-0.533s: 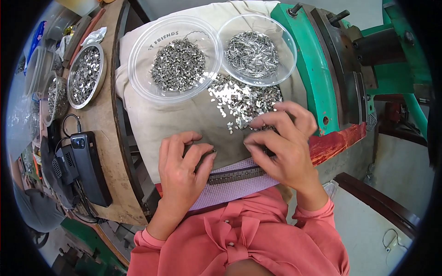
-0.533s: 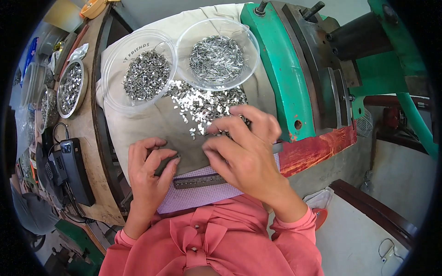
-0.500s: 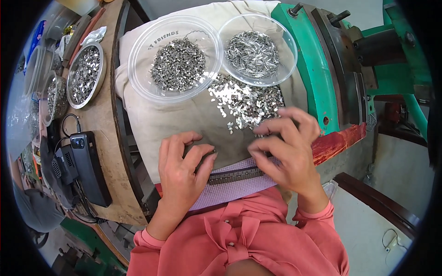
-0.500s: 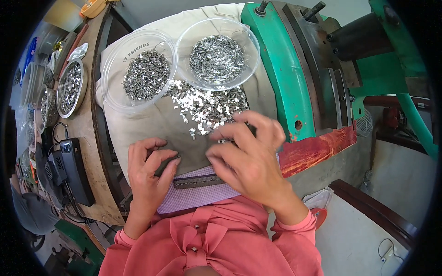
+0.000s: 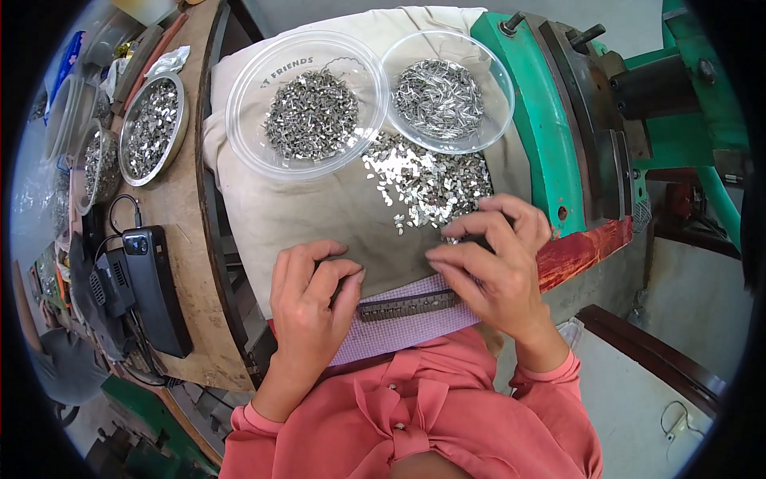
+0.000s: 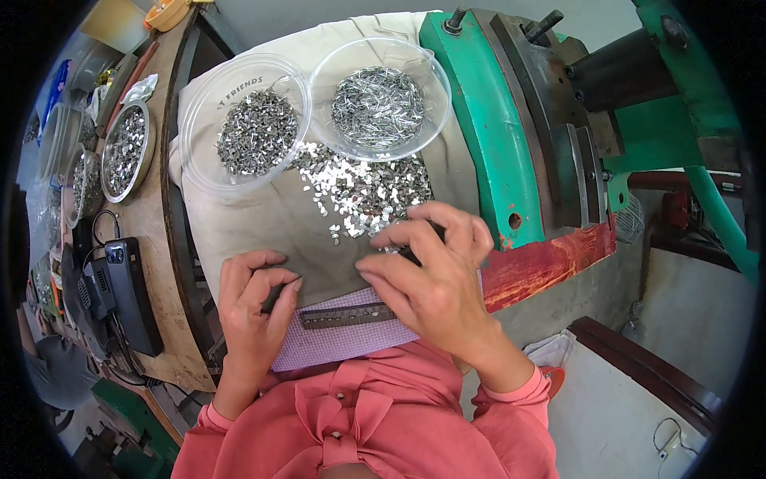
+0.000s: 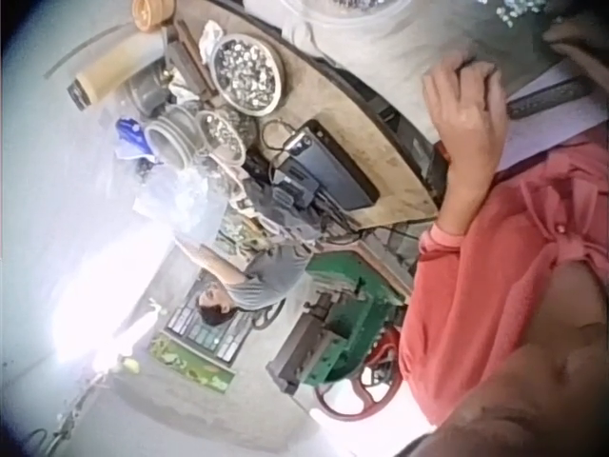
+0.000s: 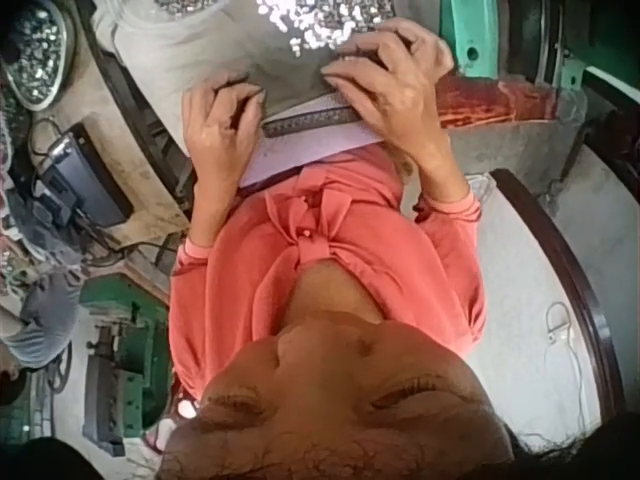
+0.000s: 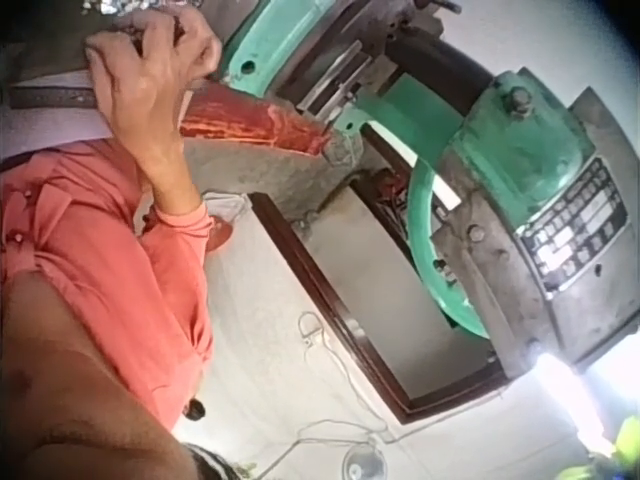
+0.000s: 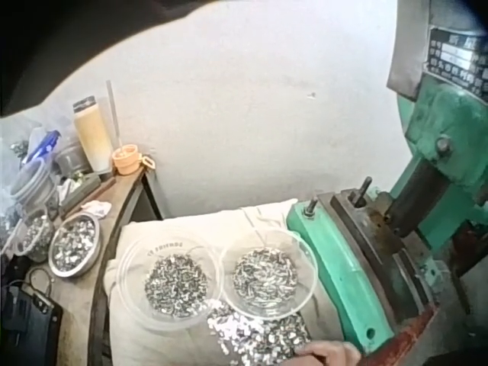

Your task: The person inserts small metal pieces into a slotted fixture by hand, compresses the fixture using a mechanical press, and places additional metal pieces into the fixture.

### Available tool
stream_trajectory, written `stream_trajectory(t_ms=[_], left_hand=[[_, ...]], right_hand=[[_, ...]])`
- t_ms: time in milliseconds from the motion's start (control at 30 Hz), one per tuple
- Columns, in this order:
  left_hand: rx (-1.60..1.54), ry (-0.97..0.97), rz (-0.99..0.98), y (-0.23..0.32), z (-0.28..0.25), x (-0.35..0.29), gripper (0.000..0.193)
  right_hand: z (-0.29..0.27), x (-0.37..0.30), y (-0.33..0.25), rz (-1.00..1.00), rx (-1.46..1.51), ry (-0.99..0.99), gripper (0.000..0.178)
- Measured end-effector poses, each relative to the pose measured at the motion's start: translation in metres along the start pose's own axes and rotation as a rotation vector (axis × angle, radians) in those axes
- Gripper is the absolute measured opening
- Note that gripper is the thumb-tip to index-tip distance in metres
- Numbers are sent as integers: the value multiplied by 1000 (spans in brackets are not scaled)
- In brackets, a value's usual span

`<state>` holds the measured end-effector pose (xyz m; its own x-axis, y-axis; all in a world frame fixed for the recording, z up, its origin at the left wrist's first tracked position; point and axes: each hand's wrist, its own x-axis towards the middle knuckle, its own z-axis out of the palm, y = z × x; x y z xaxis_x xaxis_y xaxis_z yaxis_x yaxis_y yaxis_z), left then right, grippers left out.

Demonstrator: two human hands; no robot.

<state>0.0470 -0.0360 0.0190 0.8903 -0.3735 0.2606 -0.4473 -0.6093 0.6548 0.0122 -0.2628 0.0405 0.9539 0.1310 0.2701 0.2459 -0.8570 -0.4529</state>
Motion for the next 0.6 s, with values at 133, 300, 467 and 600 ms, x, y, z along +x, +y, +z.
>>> stream_trajectory(t_ms=[133,300,467,600], left_hand=[[-41,2,-9,2,-6,-7,21],[-114,-42,26,9,-6,-17,22],[-169,-130,93,18,4,-23,24],[-152,-160,108,22,12,-23,24]], right_hand=[[14,18,0,-70,-76,30,17],[19,28,-10,-65,-164,-2,16],[27,33,-11,-40,-72,14,17],[15,24,-8,-12,13,19,17]])
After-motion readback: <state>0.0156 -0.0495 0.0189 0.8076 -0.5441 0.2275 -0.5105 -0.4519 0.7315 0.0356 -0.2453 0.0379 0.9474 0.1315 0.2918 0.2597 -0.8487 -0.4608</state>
